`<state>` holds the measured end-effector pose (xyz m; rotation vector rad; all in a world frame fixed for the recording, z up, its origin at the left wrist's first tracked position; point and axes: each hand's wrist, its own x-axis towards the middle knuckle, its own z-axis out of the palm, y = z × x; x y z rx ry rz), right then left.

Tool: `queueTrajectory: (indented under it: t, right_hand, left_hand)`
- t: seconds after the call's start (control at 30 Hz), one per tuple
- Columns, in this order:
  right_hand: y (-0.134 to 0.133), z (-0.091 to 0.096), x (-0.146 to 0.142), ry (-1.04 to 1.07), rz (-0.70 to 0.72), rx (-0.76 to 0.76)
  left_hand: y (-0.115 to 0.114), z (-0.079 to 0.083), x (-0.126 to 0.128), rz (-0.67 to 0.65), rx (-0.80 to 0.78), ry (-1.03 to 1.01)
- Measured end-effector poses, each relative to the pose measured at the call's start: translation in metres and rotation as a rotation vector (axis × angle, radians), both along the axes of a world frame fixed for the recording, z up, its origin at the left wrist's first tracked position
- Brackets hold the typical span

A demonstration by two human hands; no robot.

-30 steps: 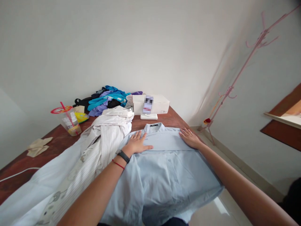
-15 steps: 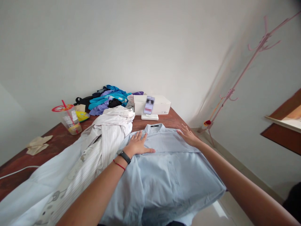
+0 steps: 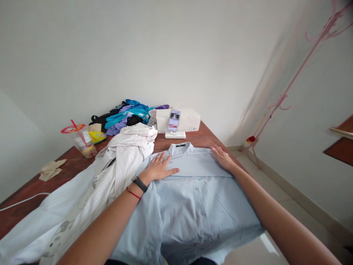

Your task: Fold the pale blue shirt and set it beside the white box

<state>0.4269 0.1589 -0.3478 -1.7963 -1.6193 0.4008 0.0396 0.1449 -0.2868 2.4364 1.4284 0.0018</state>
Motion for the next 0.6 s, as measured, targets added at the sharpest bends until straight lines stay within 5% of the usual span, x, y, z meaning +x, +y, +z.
queueTrajectory:
  t: [0.17,0.3,0.43,0.6]
  right_hand:
    - [-0.005,0.012,-0.003,0.169,0.022,0.268]
    - [-0.011,0.026,-0.009,0.193,0.078,0.373]
    - [-0.018,0.035,-0.014,0.329,0.134,0.274]
    - [-0.025,0.041,-0.02,0.401,0.187,0.21]
  left_hand:
    - [-0.004,-0.001,-0.001,-0.064,0.207,-0.048]
    - [-0.032,0.027,-0.009,-0.037,0.305,-0.153]
    - [-0.11,0.043,-0.029,0.137,0.343,-0.296]
    - [-0.212,0.009,-0.07,0.44,0.492,-0.333]
